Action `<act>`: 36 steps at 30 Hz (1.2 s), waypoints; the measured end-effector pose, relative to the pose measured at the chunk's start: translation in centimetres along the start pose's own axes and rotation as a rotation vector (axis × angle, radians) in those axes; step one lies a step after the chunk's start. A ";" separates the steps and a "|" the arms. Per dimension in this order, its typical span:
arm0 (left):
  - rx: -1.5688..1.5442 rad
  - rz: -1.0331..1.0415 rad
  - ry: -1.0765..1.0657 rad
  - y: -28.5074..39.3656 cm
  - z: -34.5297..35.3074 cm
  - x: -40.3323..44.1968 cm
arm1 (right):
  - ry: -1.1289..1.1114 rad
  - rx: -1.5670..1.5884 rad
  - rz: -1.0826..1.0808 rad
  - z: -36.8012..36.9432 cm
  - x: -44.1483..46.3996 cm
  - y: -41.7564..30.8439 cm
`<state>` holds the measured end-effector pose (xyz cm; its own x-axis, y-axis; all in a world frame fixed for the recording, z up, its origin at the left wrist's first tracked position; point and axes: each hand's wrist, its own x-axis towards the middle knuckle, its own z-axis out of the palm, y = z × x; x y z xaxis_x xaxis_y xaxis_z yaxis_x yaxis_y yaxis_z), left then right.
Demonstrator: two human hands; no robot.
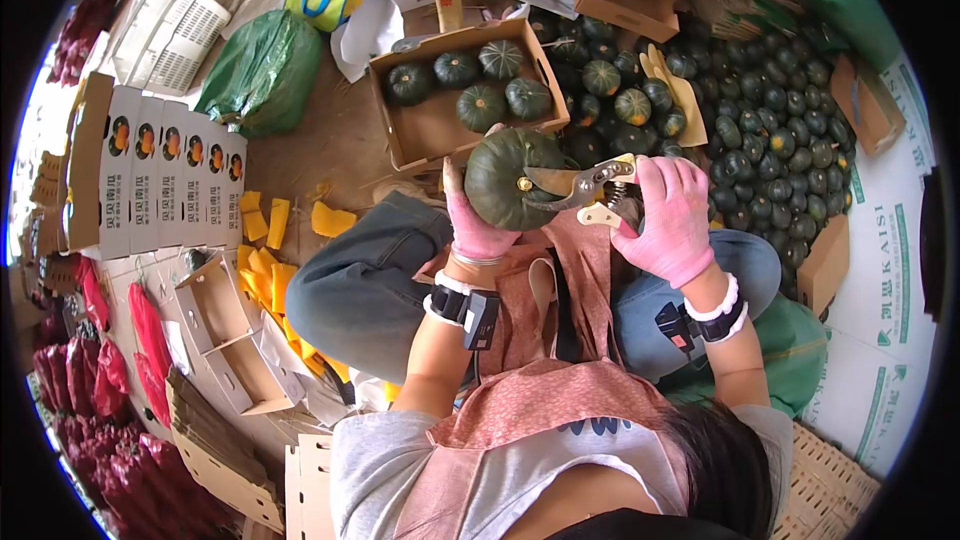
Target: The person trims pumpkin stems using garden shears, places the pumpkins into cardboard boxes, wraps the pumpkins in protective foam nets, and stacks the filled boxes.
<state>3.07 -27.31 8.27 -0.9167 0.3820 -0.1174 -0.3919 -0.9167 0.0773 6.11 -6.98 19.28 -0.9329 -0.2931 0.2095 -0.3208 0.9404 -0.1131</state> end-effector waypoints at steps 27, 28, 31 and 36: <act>-0.227 -0.849 0.342 -13.5 -1.5 1.9 | -0.253 0.031 0.525 0.8 -12.4 10.7; -0.225 -0.806 0.316 -12.9 -1.5 2.1 | -0.201 0.144 0.597 0.9 -12.1 10.8; -0.129 -0.501 0.242 -10.0 -2.6 3.5 | -0.100 0.906 0.961 1.7 -13.2 15.2; 0.005 -0.170 0.060 -2.0 -4.0 6.2 | 0.083 1.561 0.974 -0.7 -10.3 16.8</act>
<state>-1.48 -23.54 3.45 -0.8308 0.5239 -0.1880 -0.5416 -0.8387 0.0563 10.41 11.90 15.90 -0.8649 0.2456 -0.4378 0.3760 -0.2607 -0.8892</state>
